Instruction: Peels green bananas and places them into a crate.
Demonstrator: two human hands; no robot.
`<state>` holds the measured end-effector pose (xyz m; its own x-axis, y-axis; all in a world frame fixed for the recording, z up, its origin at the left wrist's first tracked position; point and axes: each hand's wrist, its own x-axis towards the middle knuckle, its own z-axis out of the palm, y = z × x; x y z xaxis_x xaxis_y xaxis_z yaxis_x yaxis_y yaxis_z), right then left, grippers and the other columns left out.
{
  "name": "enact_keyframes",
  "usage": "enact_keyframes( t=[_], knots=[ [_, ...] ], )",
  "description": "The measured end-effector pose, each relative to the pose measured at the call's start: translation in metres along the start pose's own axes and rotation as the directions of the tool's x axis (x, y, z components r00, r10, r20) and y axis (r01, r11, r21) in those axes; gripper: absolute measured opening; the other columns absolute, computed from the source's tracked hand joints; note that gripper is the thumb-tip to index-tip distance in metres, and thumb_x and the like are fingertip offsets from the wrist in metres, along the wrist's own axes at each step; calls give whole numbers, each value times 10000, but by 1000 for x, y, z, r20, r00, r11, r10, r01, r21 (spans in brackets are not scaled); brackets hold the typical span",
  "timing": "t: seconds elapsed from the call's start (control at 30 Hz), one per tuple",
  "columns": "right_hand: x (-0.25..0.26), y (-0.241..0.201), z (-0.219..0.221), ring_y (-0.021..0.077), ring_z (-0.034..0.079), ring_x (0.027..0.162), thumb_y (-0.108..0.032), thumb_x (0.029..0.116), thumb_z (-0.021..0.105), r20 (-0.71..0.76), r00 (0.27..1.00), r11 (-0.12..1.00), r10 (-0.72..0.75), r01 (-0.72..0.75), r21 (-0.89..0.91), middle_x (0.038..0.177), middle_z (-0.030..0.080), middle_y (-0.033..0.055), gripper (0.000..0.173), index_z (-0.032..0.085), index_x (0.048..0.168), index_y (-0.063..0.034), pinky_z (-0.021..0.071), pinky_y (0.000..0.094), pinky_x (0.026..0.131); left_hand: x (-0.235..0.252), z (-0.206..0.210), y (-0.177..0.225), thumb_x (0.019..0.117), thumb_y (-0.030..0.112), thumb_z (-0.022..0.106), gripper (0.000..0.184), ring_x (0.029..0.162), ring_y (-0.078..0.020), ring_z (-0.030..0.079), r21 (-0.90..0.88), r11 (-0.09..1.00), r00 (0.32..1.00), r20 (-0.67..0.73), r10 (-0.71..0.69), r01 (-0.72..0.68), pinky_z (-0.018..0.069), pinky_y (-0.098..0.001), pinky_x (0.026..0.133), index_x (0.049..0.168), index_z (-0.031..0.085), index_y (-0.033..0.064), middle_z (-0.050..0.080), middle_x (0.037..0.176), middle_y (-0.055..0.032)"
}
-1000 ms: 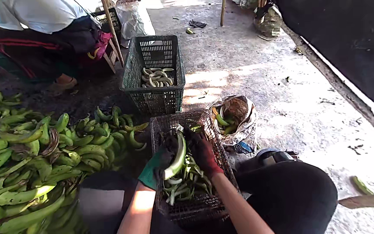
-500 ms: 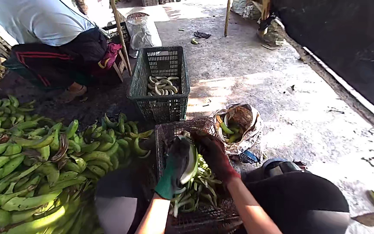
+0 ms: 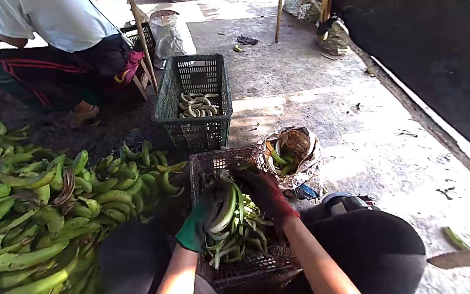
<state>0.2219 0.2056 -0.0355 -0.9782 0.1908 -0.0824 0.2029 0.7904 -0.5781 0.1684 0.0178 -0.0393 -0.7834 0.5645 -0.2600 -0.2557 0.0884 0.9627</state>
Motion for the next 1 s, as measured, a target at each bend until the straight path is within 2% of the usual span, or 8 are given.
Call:
enact_keyframes(
  t=[0.07,0.17,0.3,0.5,0.63,0.73,0.83,1.0],
  knots=[
    [9,12,1,335,628,1195,-284,1019,548,69,997,999,39,-41,27,1312,667,112,399,620,1410,-316,453,598,1034,0,-8,-1,1023,128,488,223,787,45,557,47,999,993,120,21,-27,491,-156,741,1189,603,31,589,882,79],
    [-7,19,22,317,647,1169,-236,1002,564,-123,992,991,34,-17,135,1281,683,118,400,646,1393,-247,485,572,1018,1,-7,-1,1063,121,456,294,921,-35,613,-100,995,994,-107,-31,21,527,-233,842,1298,557,-24,647,1053,-42],
    [-49,-7,53,416,678,1031,-262,856,658,-408,887,975,-216,217,-44,1101,729,148,382,761,1223,-289,490,673,896,10,-9,-3,1086,146,427,279,835,-78,636,-279,960,955,-274,-115,35,551,-268,759,1278,551,-15,649,984,-57],
    [-3,2,21,343,667,1122,-262,1035,521,70,997,998,31,-34,43,1259,689,124,386,629,1402,-309,496,602,965,-7,-16,-8,1051,156,496,218,829,-77,674,-181,979,995,23,-93,95,582,-264,763,1153,636,23,697,925,-30],
    [-7,22,37,185,663,1096,-214,1050,500,48,994,901,101,-112,420,1217,693,99,378,599,1406,-130,523,423,997,-16,-23,-5,1008,112,497,261,876,-58,673,-189,981,997,61,-41,52,580,-255,804,1235,609,49,700,982,0],
    [-40,0,56,359,638,1176,-138,961,598,-158,984,956,82,-33,290,1262,667,208,374,666,1314,-39,478,575,1036,-1,-17,-11,1110,243,368,309,710,-93,656,-462,887,967,-233,-106,-15,579,-271,634,1170,592,39,661,838,-38],
    [-64,-16,83,484,667,1030,-223,805,676,-454,881,979,-132,186,78,1116,719,231,328,790,1082,-91,495,684,851,17,-10,-19,1126,275,257,388,597,-97,638,-679,722,930,-337,-150,-129,565,-252,538,1029,563,57,629,715,-21],
    [-47,-11,59,429,663,1063,-155,888,655,-307,947,987,-93,127,95,1170,711,172,435,718,1308,-252,492,674,895,10,6,-22,1110,207,328,294,613,-83,634,-617,787,958,-224,-181,4,554,-242,533,1144,568,41,643,768,-27]
  ],
)
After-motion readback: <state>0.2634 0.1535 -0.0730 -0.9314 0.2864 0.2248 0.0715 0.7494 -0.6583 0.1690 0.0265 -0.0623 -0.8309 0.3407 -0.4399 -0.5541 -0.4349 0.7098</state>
